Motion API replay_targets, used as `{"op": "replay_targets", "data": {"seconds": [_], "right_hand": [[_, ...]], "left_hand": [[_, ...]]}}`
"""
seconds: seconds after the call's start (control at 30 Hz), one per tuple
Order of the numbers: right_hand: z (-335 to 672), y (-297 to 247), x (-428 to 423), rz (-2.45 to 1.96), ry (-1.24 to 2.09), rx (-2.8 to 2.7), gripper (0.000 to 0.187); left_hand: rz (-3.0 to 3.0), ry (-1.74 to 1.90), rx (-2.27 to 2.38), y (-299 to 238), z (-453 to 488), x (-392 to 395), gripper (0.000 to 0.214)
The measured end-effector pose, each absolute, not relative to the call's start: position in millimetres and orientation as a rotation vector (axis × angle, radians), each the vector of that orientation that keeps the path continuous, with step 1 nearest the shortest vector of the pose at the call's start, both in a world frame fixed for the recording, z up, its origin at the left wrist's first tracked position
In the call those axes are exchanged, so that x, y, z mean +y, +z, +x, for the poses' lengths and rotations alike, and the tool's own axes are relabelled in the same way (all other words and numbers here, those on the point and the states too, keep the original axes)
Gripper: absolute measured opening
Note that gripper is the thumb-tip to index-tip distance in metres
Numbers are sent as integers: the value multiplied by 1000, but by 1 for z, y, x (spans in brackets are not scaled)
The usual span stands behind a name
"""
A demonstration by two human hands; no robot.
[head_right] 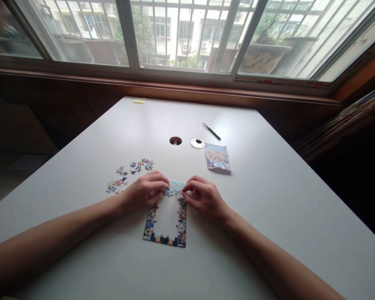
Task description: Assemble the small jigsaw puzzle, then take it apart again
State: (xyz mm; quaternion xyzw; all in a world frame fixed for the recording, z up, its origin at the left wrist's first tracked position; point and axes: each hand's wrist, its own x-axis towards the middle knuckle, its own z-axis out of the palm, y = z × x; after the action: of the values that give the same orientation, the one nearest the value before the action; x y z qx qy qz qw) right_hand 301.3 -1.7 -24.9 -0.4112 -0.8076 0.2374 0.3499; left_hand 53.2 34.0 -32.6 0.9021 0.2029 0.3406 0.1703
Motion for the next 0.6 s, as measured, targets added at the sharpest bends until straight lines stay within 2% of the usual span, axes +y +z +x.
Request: {"op": "replay_targets", "data": {"seconds": [0.27, 0.6], "right_hand": [[300, -27, 2, -1059, 632, -2074, 5], [298, -27, 2, -1100, 643, -2120, 8]], "left_hand": [[2602, 882, 531, -30, 54, 32, 22], [2645, 771, 569, -29, 53, 30, 26]]}}
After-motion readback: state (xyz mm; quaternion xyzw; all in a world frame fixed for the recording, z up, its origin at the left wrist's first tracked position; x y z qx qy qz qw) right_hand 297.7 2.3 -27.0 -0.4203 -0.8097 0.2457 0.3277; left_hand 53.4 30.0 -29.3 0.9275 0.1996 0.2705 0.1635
